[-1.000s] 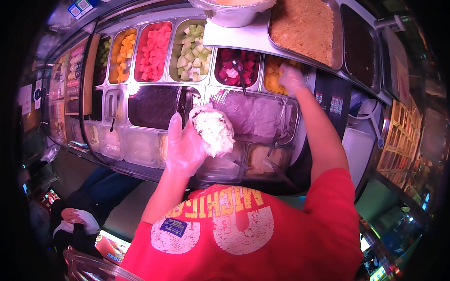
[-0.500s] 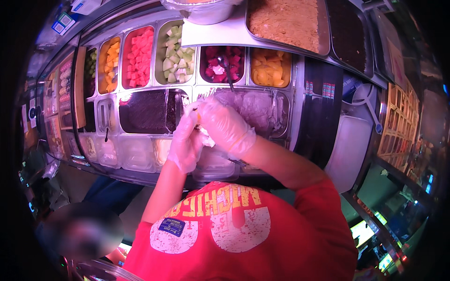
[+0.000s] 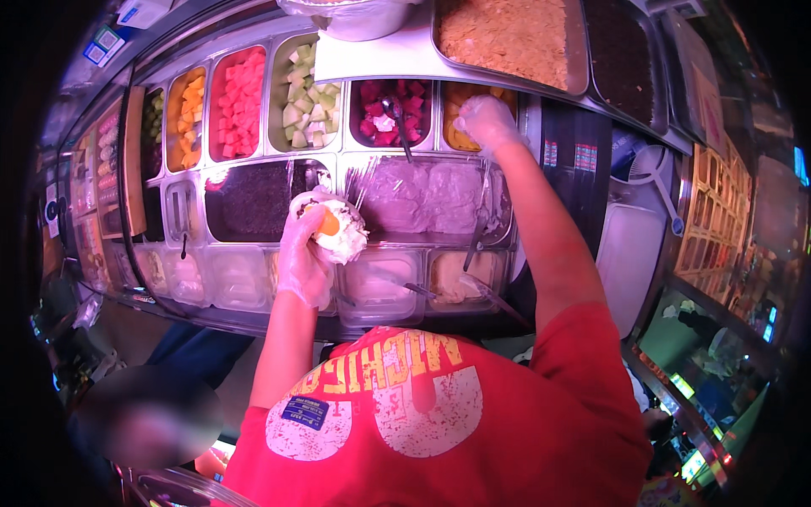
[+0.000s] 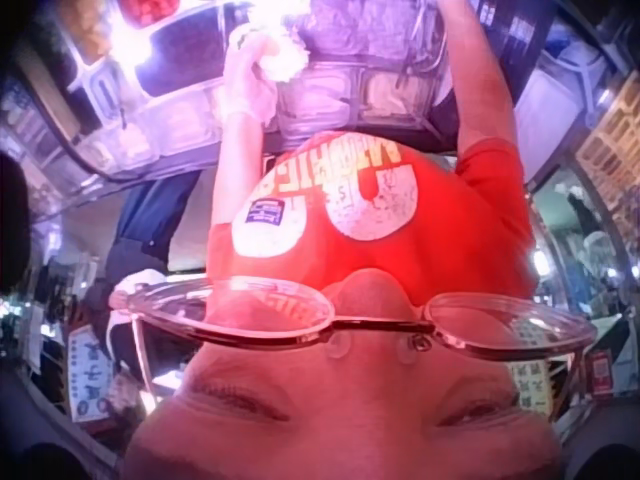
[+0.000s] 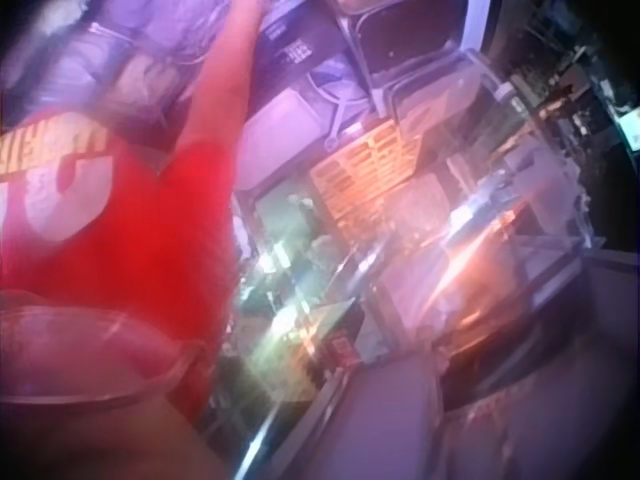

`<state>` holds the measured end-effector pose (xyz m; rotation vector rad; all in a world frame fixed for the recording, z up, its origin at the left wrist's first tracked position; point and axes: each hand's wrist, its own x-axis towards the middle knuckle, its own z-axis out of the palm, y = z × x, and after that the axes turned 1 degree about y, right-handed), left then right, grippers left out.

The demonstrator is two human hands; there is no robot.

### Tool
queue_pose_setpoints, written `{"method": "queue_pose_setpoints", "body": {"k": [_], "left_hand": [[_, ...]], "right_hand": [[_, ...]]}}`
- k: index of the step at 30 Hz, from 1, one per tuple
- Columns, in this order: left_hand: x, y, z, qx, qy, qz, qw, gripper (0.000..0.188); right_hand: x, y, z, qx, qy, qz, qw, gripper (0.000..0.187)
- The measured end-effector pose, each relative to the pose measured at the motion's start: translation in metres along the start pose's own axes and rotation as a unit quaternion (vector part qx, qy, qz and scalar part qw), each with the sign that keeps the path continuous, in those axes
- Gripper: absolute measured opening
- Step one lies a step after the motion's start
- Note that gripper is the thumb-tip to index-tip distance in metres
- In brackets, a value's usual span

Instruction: The person scoops a white creamy base into a paper cone, then adds black seeds, more cream, and assorted diced fruits. They fold the cone into a sealed packet and hand it to a customer. The person then scoops a brown crumbly topping into a separate container and hands it to the customer.

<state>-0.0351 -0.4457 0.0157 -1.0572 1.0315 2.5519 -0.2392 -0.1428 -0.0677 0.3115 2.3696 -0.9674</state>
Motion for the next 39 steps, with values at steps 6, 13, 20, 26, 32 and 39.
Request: {"method": "queue_pose_setpoints", "body": {"k": [6,13,20,26,32,39], "left_hand": [[0.002,-0.002,-0.011,-0.118,-0.044,-0.026,0.992,0.036],[0.0,0.001,-0.014,-0.144,-0.041,-0.03,0.988,0.038],[0.002,0.002,-0.019,-0.155,-0.021,-0.037,0.987,0.036],[-0.01,0.002,-0.009,-0.157,-0.124,-0.03,0.979,0.038],[-0.025,-0.001,-0.011,-0.162,-0.108,-0.044,0.98,0.043],[-0.028,-0.004,-0.032,-0.129,-0.05,0.01,0.99,0.042]], "right_hand": [[0.039,0.01,0.056,-0.271,0.074,-0.037,0.959,0.029],[0.031,0.021,0.041,-0.217,0.085,-0.059,0.971,0.031],[-0.13,-0.068,0.016,0.239,-0.111,-0.213,0.941,0.03],[-0.185,-0.119,0.055,-0.101,-0.183,-0.483,0.85,0.019],[-0.199,-0.135,0.099,0.085,-0.29,-0.255,0.918,0.023],[-0.149,-0.122,0.085,-0.08,-0.037,-0.437,0.895,0.023]]}}
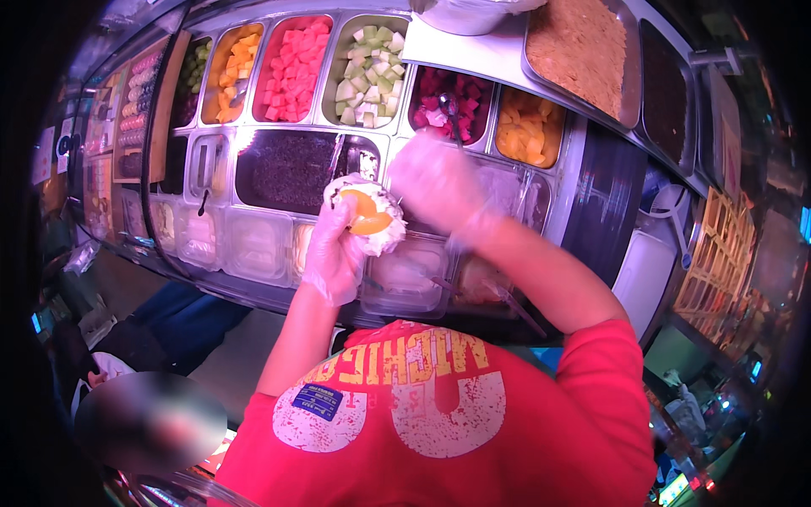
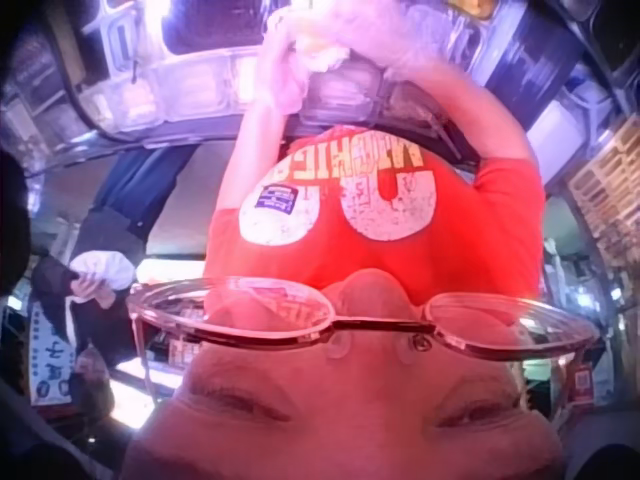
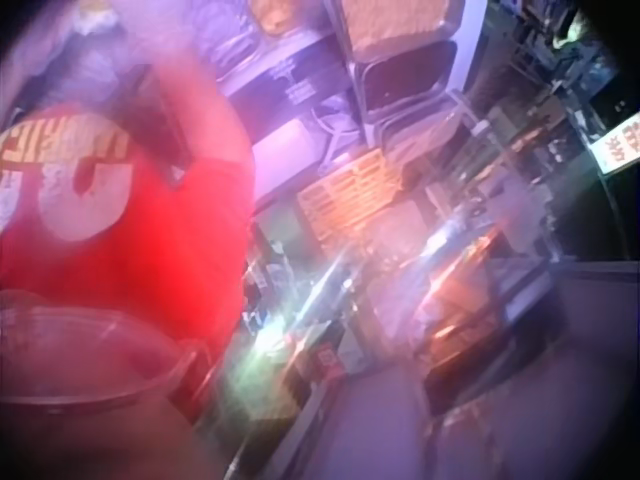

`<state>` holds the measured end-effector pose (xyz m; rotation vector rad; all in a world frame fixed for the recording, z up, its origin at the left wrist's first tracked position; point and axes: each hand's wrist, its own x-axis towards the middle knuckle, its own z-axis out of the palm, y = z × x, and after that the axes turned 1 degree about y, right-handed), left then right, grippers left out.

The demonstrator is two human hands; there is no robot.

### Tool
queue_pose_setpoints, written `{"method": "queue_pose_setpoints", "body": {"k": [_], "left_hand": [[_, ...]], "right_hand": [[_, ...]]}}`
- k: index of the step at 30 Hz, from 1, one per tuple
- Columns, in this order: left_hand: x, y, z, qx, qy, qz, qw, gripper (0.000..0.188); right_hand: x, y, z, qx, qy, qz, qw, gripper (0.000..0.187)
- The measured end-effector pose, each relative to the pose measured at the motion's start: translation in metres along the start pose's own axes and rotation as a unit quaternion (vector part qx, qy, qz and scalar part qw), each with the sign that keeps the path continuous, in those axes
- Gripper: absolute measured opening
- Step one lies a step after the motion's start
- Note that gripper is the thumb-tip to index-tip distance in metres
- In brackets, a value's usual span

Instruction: The person scoops a white creamy base into a paper cone, then adds black seeds, more cream, and assorted diced fruits. They fold the cone into a sealed packet and hand it to a customer. The person then scoops a brown crumbly topping into a separate container and hands it to the customer.

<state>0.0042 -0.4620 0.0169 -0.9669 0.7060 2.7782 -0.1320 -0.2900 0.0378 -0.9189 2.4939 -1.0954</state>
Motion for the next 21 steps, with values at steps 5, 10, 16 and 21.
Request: {"method": "queue_pose_setpoints", "body": {"k": [5,10,16,21], "left_hand": [[0.009,0.006,-0.005,0.069,0.05,0.052,0.995,0.056],[0.009,0.015,-0.004,0.069,0.069,0.055,0.994,0.063],[0.01,0.017,-0.009,0.045,0.075,0.054,0.995,0.068],[0.01,0.015,-0.002,0.05,0.042,0.043,0.997,0.07]], "right_hand": [[0.051,0.08,-0.014,-0.207,-0.094,0.313,0.922,0.04],[0.059,0.129,0.01,-0.227,-0.072,0.359,0.903,0.03],[0.06,0.106,0.003,-0.215,-0.052,0.363,0.905,0.028],[0.071,0.137,0.026,-0.079,-0.021,0.409,0.909,0.035]]}}
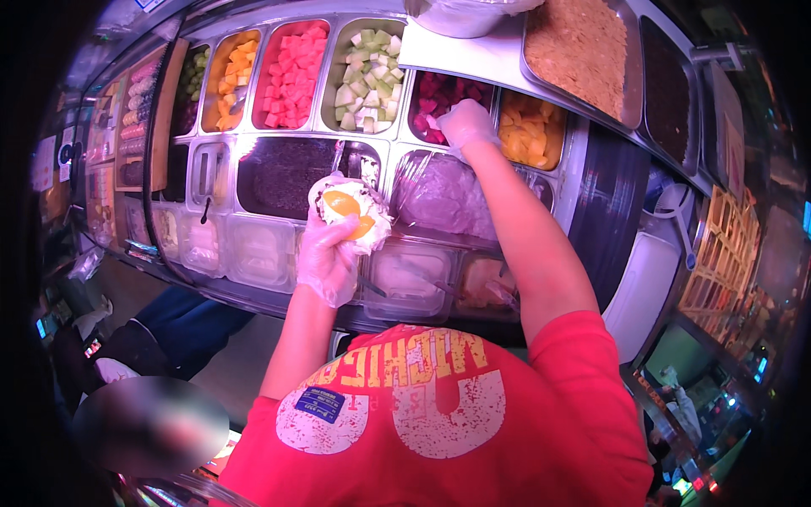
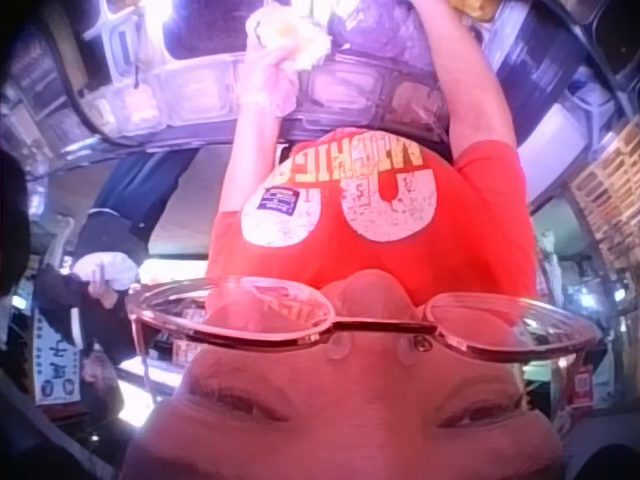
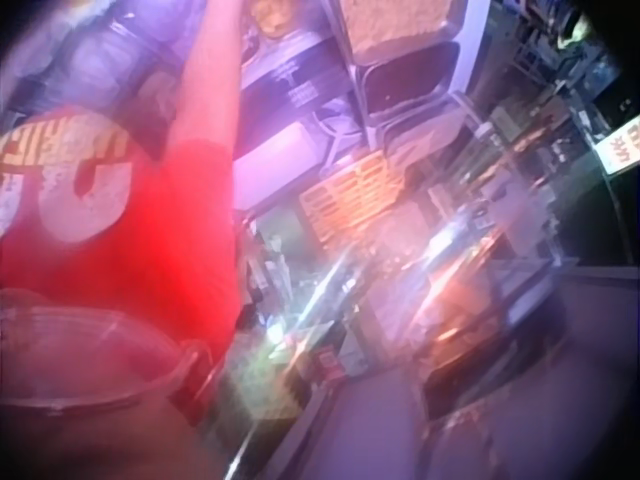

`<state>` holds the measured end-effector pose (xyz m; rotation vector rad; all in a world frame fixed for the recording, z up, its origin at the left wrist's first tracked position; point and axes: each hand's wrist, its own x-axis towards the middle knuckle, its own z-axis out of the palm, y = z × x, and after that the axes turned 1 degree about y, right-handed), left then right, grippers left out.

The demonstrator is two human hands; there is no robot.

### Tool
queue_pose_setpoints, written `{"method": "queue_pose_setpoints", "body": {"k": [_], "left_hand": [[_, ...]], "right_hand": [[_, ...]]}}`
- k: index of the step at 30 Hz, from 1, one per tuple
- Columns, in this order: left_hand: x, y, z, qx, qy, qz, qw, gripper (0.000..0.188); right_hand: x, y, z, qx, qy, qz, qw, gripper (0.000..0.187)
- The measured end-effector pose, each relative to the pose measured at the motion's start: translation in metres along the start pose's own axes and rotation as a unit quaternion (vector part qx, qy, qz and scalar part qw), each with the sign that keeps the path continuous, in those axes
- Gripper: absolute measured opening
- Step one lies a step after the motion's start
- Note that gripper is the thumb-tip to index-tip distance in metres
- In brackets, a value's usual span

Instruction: The person scoops a white creamy base into a paper cone, then adds black seeds, more cream, and assorted diced fruits. They fold the cone into a sealed packet and hand it to a customer. The person then scoops a brown crumbly topping into a separate container and hands it to the customer.

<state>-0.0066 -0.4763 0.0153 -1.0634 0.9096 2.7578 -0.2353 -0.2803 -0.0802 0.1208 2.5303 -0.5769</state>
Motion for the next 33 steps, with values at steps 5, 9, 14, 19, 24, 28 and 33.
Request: {"method": "queue_pose_setpoints", "body": {"k": [5,9,14,19,24,28,33], "left_hand": [[-0.004,0.003,0.003,-0.008,-0.022,-0.004,1.0,0.069],[-0.003,0.008,0.009,-0.015,-0.065,-0.009,0.998,0.065],[0.006,0.004,0.005,-0.076,-0.1,-0.007,0.992,0.054],[0.021,-0.001,-0.001,-0.12,-0.073,-0.015,0.99,0.05],[0.033,-0.005,0.005,-0.149,-0.085,-0.045,0.984,0.048],[0.053,-0.011,0.011,-0.168,-0.103,-0.049,0.979,0.045],[0.063,-0.006,0.038,-0.153,-0.124,-0.067,0.978,0.041]], "right_hand": [[-0.027,-0.007,0.0,0.406,-0.075,0.078,0.907,0.018],[-0.033,0.017,-0.008,0.402,-0.121,0.1,0.902,0.028],[-0.05,0.031,-0.021,0.428,-0.15,0.06,0.889,0.029],[-0.065,0.049,-0.035,0.457,-0.151,0.06,0.874,0.029],[-0.094,0.052,-0.057,0.461,-0.136,0.024,0.877,0.027],[-0.138,0.03,-0.083,0.445,-0.127,0.005,0.886,0.022],[-0.174,0.012,-0.107,0.392,-0.151,-0.073,0.905,0.022]]}}
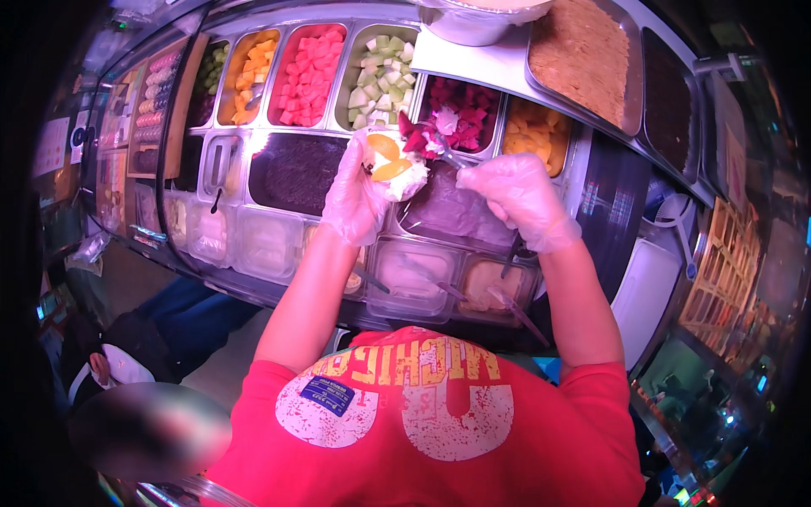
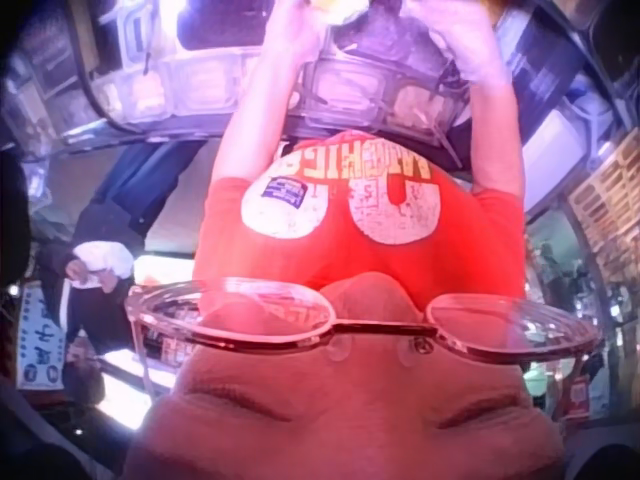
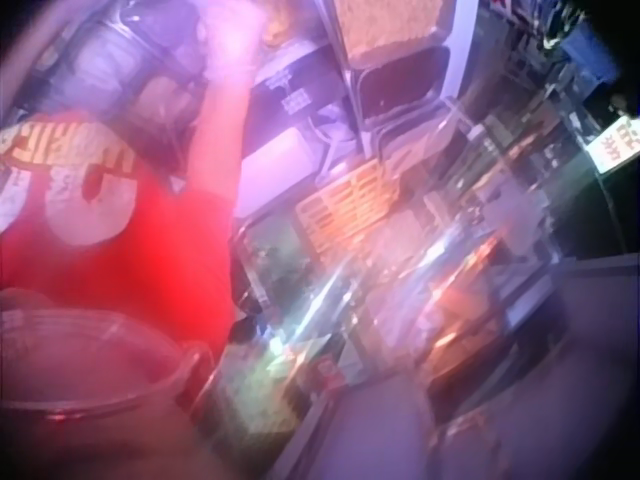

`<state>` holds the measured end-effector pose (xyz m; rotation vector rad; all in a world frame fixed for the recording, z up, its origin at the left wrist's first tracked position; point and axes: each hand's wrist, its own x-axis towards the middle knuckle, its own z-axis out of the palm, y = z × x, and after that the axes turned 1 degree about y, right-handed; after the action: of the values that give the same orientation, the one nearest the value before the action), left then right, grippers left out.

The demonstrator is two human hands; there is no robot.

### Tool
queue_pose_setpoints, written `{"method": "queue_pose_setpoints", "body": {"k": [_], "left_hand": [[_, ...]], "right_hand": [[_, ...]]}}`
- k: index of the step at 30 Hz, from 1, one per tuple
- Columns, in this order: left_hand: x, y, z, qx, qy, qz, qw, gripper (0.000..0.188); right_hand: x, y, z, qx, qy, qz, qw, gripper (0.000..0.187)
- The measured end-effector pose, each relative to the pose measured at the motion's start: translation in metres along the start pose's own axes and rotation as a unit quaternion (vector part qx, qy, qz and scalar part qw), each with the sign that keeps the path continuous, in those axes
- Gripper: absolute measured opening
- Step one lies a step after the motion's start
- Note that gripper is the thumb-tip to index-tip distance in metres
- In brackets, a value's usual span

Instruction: The person scoops a white creamy base into a paper cone, then adds black seeds, more cream, and assorted diced fruits. They fold the cone into a sealed packet and hand it to a customer. The person then scoops a brown crumbly topping into a separate container and hands it to the customer.

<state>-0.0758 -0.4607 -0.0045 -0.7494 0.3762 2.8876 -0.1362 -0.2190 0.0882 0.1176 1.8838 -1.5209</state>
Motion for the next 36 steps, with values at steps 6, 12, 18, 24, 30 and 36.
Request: {"method": "queue_pose_setpoints", "body": {"k": [6,12,18,24,30,36], "left_hand": [[-0.013,-0.011,0.027,0.018,0.019,-0.008,1.0,0.038],[-0.018,-0.009,0.026,0.0,0.02,0.004,1.0,0.044],[-0.028,-0.005,0.028,-0.006,0.015,-0.001,1.0,0.044],[-0.044,0.007,0.027,-0.041,-0.024,-0.014,0.999,0.046],[-0.066,0.024,0.027,-0.049,-0.062,-0.025,0.997,0.048],[-0.071,0.029,0.006,0.015,0.025,0.034,0.999,0.044]], "right_hand": [[-0.014,0.005,0.017,-0.375,0.079,-0.264,0.885,0.019],[-0.022,0.014,0.03,-0.581,0.173,-0.433,0.667,0.018],[-0.02,0.025,0.035,-0.597,0.209,-0.535,0.56,0.032],[-0.015,0.031,0.037,-0.543,0.206,-0.578,0.574,0.044],[-0.019,0.029,0.05,-0.542,0.201,-0.598,0.554,0.047],[-0.023,0.021,0.064,-0.545,0.182,-0.583,0.574,0.04]]}}
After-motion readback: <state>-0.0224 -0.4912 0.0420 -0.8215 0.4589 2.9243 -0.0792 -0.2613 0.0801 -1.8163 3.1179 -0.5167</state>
